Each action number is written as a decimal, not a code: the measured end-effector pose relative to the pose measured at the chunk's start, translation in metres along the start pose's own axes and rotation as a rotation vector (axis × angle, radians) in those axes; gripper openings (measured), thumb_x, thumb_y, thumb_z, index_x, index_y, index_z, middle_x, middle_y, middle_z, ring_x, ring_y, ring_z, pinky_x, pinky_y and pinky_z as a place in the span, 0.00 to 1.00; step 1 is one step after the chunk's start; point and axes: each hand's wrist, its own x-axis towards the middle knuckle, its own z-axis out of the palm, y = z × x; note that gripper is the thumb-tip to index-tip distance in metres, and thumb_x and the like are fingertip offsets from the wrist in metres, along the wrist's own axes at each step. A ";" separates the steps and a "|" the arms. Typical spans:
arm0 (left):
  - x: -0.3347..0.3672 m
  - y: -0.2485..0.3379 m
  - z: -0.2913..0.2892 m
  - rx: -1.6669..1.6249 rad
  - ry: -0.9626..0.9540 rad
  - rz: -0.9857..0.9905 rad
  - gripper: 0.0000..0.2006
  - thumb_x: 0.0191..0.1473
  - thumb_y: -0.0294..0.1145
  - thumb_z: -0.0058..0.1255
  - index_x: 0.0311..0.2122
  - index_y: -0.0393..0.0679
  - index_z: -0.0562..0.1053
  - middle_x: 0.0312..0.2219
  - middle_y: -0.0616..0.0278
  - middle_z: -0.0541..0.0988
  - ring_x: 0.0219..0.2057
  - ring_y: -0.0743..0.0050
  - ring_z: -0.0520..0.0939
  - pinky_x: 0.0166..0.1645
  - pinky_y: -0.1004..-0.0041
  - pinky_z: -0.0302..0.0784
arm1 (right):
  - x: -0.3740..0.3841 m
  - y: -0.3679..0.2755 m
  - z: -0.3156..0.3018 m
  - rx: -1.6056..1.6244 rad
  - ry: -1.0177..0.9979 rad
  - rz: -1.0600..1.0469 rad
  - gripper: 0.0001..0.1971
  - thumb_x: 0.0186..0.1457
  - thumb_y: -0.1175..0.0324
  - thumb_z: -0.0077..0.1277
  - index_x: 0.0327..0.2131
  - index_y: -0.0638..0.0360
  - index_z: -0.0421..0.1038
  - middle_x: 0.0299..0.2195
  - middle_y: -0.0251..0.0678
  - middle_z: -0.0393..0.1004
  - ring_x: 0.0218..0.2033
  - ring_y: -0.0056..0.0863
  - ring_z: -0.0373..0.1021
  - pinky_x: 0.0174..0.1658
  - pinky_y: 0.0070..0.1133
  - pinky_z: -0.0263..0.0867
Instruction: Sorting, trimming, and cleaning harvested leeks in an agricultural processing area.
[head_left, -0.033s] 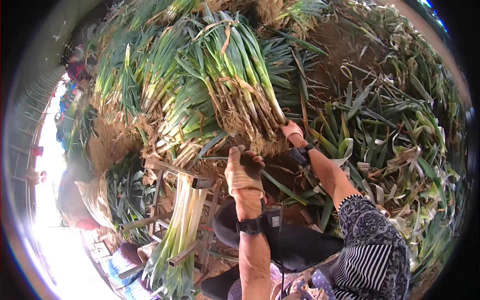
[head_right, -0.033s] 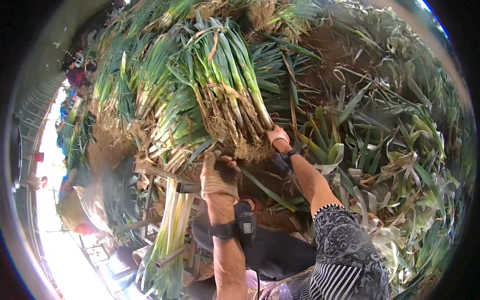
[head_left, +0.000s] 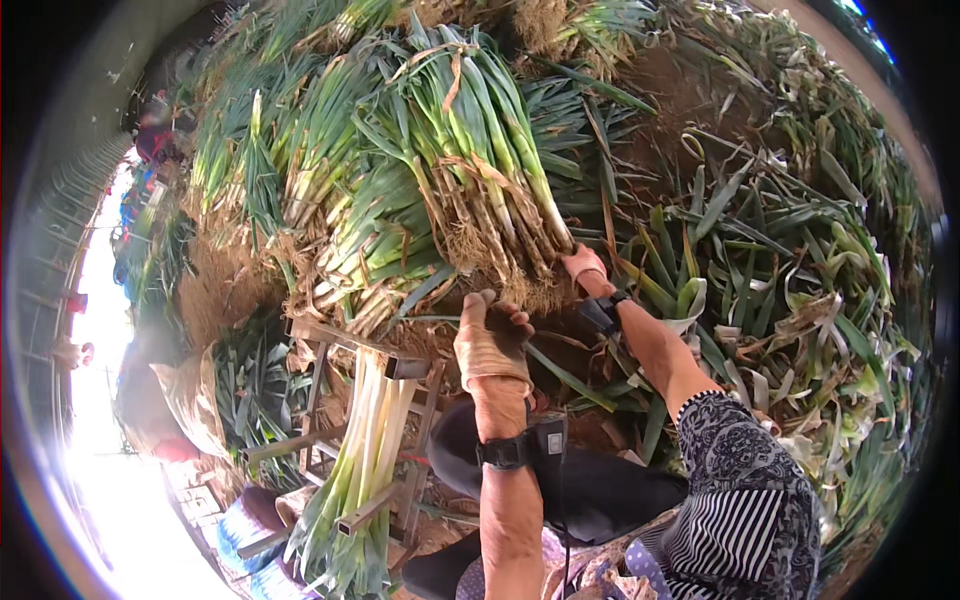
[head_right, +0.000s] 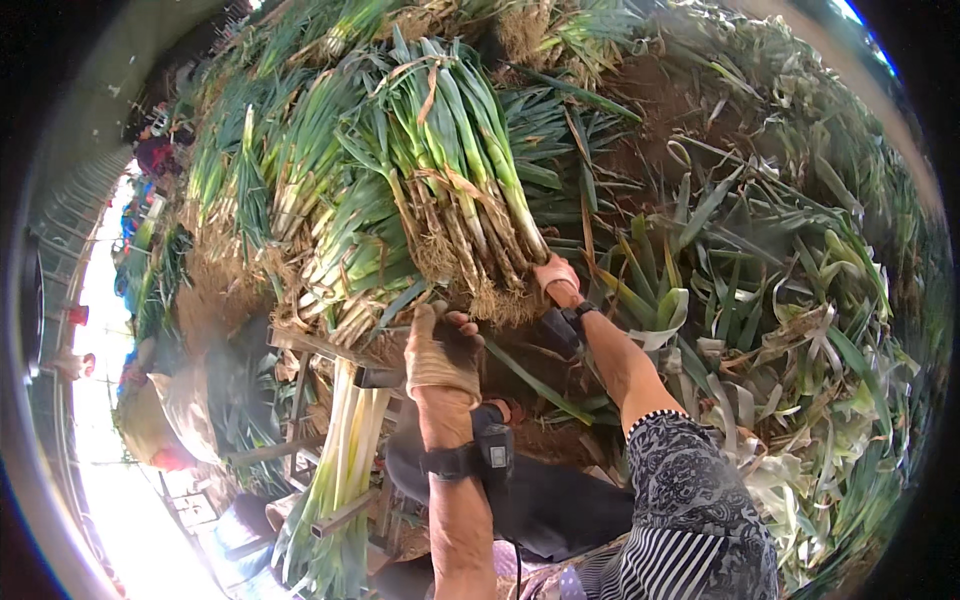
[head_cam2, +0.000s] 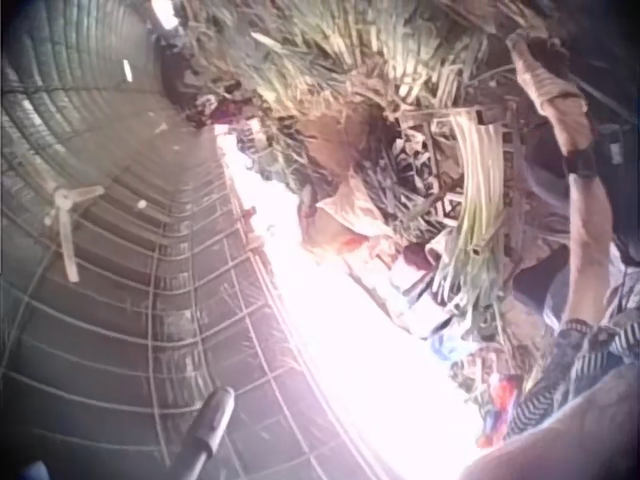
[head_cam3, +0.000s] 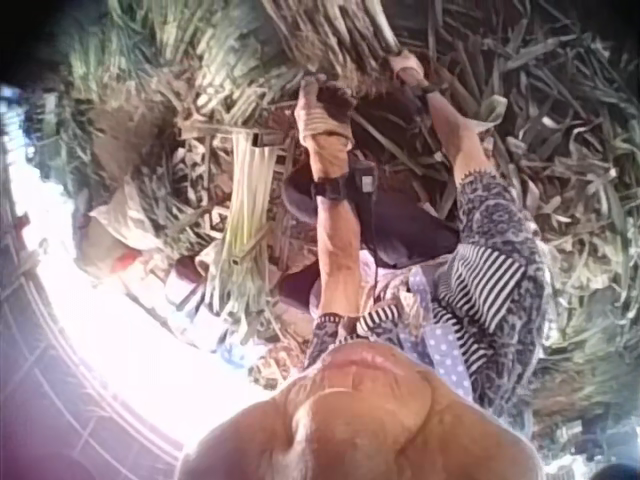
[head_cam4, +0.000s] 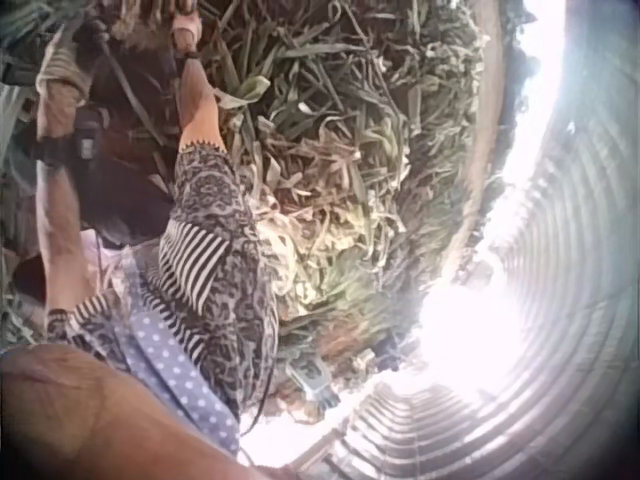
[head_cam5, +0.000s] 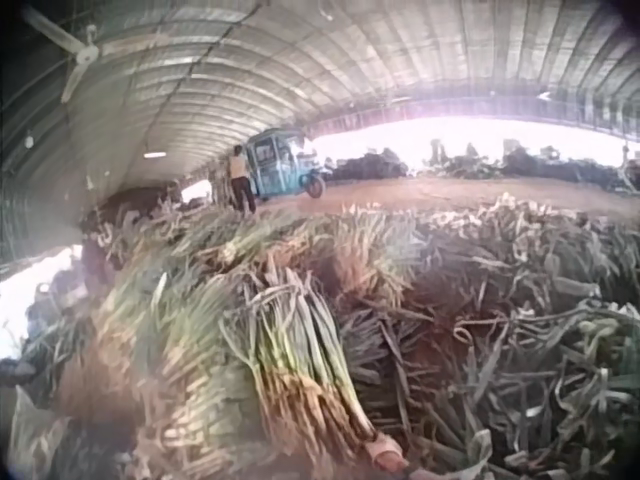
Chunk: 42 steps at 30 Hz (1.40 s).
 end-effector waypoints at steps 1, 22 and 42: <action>0.001 -0.006 0.003 -0.016 -0.071 -0.025 0.13 0.52 0.45 0.51 0.33 0.46 0.71 0.21 0.61 0.74 0.20 0.67 0.74 0.22 0.69 0.72 | 0.003 0.009 -0.007 -0.006 0.013 -0.006 0.29 0.46 0.50 0.51 0.49 0.57 0.64 0.48 0.45 0.67 0.47 0.47 0.65 0.45 0.36 0.66; -0.009 -0.008 0.011 -0.005 -0.010 -0.064 0.15 0.53 0.46 0.51 0.36 0.45 0.71 0.21 0.61 0.73 0.20 0.66 0.74 0.24 0.70 0.71 | 0.016 0.011 -0.016 -0.416 0.272 -0.128 0.12 0.44 0.70 0.51 0.36 0.59 0.71 0.33 0.45 0.74 0.40 0.42 0.71 0.41 0.32 0.68; 0.028 -0.089 0.076 0.458 0.125 -0.183 0.23 0.49 0.57 0.47 0.34 0.45 0.74 0.23 0.62 0.75 0.23 0.63 0.73 0.28 0.63 0.69 | -0.196 0.005 -0.162 0.261 0.017 -0.320 0.22 0.38 0.62 0.61 0.39 0.59 0.71 0.30 0.38 0.75 0.31 0.27 0.72 0.37 0.21 0.68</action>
